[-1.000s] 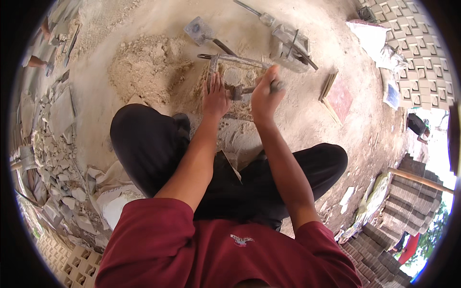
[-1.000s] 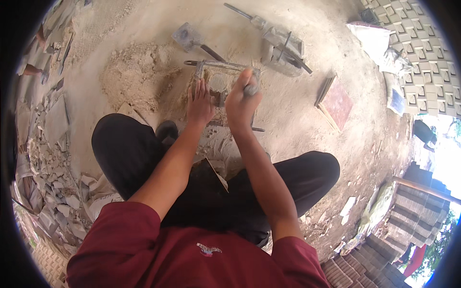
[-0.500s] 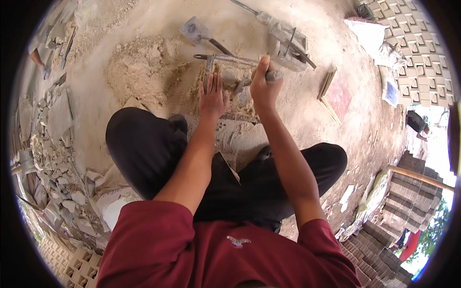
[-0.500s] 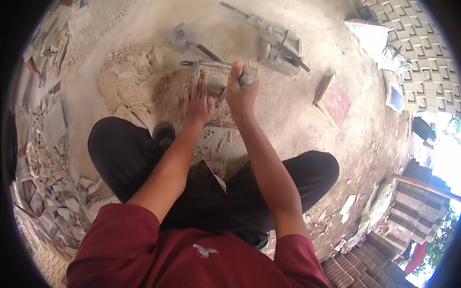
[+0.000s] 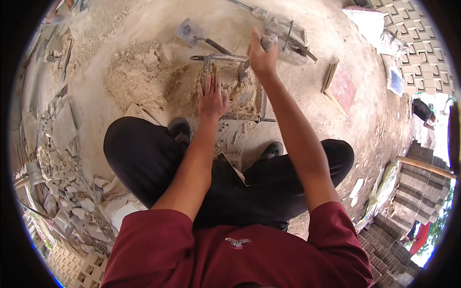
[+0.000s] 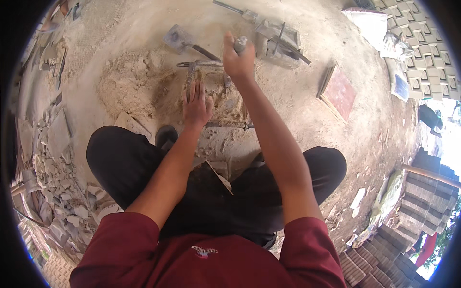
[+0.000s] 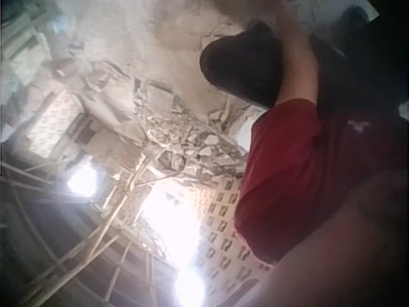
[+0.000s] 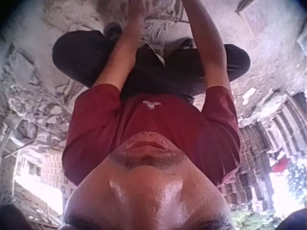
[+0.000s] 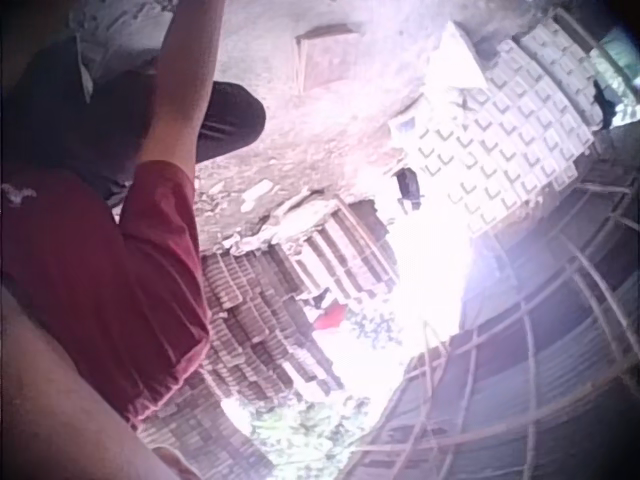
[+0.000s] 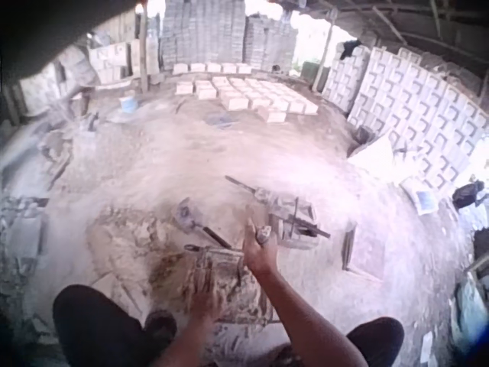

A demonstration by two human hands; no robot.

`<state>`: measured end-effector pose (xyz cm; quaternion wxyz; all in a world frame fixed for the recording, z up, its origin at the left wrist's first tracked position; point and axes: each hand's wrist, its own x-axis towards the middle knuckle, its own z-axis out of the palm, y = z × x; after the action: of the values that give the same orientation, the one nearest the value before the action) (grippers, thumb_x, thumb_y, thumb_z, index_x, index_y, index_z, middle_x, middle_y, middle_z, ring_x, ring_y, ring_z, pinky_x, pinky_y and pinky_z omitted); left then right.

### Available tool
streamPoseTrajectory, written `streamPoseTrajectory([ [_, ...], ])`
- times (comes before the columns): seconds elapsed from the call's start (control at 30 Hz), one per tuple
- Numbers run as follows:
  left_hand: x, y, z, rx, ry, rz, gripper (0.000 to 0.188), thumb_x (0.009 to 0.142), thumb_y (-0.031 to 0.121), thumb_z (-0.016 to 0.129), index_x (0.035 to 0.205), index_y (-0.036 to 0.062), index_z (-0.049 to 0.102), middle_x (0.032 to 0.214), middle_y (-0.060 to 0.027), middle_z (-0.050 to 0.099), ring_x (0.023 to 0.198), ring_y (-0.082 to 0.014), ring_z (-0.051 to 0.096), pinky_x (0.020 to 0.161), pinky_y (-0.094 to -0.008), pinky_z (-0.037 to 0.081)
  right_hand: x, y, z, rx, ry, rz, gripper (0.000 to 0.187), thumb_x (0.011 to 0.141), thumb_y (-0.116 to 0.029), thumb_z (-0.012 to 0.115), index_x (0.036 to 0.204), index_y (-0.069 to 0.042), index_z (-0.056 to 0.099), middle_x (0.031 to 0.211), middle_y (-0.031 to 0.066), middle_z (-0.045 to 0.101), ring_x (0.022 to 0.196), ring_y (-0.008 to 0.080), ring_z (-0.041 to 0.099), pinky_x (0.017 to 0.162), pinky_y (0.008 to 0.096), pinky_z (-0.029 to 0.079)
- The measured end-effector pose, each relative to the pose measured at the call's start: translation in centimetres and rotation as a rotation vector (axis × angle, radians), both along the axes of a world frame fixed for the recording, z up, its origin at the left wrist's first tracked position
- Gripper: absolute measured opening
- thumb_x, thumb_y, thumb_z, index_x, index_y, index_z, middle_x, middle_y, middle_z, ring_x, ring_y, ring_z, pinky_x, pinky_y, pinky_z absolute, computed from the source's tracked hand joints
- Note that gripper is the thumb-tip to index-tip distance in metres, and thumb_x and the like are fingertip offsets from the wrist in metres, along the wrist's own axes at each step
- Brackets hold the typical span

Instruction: The person prepares a mold by hand, places a square tile into the mold, and then uses a trowel to apply and smooth a textured material over the surface.

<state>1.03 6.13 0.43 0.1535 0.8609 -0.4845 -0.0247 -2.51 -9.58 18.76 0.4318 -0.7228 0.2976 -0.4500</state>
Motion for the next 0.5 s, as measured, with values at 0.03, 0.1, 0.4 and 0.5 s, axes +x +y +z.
streamPoseTrajectory([
  [0.03, 0.1, -0.1, 0.0, 0.0, -0.001, -0.002, 0.063, 0.099, 0.037, 0.034, 0.153, 0.0078, 0.02, 0.158, -0.011, 0.022, 0.148, -0.0235, 0.015, 0.119, -0.0497, 0.01, -0.1, -0.2, 0.3, 0.0, -0.001, -0.002, 0.051, 0.1, -0.027, 0.053, 0.053, -0.014, 0.041, 0.044, -0.0036, 0.04, 0.039, 0.0053, 0.035, 0.038, 0.0255, 0.024],
  [0.1, 0.5, 0.4, -0.3, -0.039, -0.021, 0.005, 0.063, 0.098, 0.038, 0.035, 0.152, 0.0072, 0.021, 0.158, -0.0111, 0.022, 0.148, -0.0237, 0.016, 0.119, -0.0501, 0.011, 0.2, -0.4, 1.9, 0.226, -0.108, 0.023, 0.049, 0.1, -0.023, 0.052, 0.053, -0.014, 0.041, 0.046, -0.0041, 0.039, 0.039, 0.0056, 0.033, 0.038, 0.0261, 0.024],
  [0.4, 0.3, 0.5, -0.2, -0.084, 0.026, 0.001, 0.064, 0.098, 0.038, 0.036, 0.153, 0.0071, 0.021, 0.158, -0.0117, 0.023, 0.148, -0.0241, 0.016, 0.119, -0.0511, 0.011, -5.3, -1.3, 2.9, 0.518, -0.132, 0.543, 0.036, 0.091, -0.013, 0.054, 0.056, -0.008, 0.045, 0.05, -0.0021, 0.039, 0.044, 0.0097, 0.031, 0.044, 0.0287, 0.026],
  [0.5, 0.5, 0.7, -0.2, -0.072, 0.014, 0.002, 0.064, 0.098, 0.037, 0.035, 0.153, 0.0071, 0.021, 0.158, -0.0123, 0.024, 0.148, -0.0246, 0.017, 0.119, -0.0516, 0.011, -6.2, -0.1, 0.9, 0.449, 0.098, 0.623, 0.033, 0.089, -0.008, 0.052, 0.056, -0.007, 0.044, 0.051, -0.0019, 0.039, 0.047, 0.0092, 0.033, 0.046, 0.0288, 0.026],
])
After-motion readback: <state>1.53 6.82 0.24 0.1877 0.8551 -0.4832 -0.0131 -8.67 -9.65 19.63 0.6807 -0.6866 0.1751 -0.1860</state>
